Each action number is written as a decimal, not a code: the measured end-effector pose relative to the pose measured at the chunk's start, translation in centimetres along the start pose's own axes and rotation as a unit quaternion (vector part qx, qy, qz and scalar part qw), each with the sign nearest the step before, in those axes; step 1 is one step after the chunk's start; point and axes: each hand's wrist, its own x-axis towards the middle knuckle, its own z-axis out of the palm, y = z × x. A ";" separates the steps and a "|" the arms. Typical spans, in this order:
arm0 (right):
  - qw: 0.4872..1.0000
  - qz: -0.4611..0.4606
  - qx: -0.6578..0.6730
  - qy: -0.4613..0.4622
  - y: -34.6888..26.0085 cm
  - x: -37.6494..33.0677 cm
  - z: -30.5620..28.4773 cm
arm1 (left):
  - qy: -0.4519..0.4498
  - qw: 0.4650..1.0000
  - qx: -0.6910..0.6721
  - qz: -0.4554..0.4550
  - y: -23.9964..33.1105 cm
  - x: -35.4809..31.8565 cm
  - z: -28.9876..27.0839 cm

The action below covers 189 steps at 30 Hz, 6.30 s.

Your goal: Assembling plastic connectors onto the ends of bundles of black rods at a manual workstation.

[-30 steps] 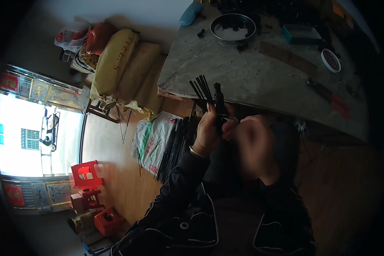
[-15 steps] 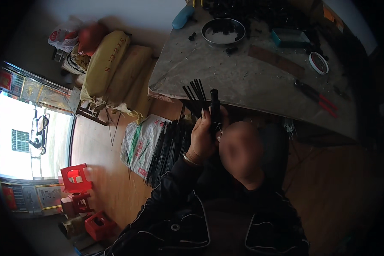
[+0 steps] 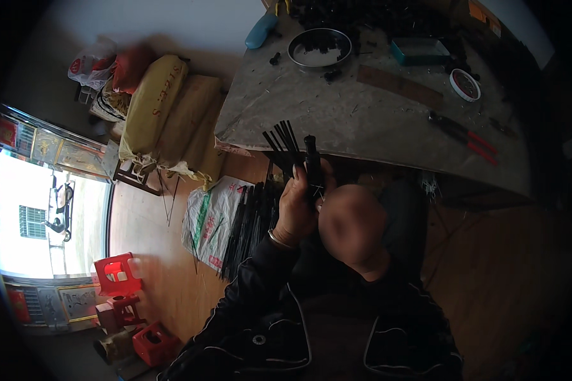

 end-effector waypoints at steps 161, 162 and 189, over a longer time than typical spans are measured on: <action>0.611 0.596 0.315 -0.416 -3.2 2.3 -18.8 | -0.026 0.973 0.229 0.019 -3.0 -0.7 7.3; 0.594 0.612 0.302 -0.426 -3.2 2.6 -18.8 | -0.021 0.971 0.238 0.015 -2.7 -0.8 7.5; 0.823 0.139 -0.275 -0.477 -3.9 3.9 -19.1 | 0.001 0.978 0.209 -0.020 -2.8 -0.2 7.9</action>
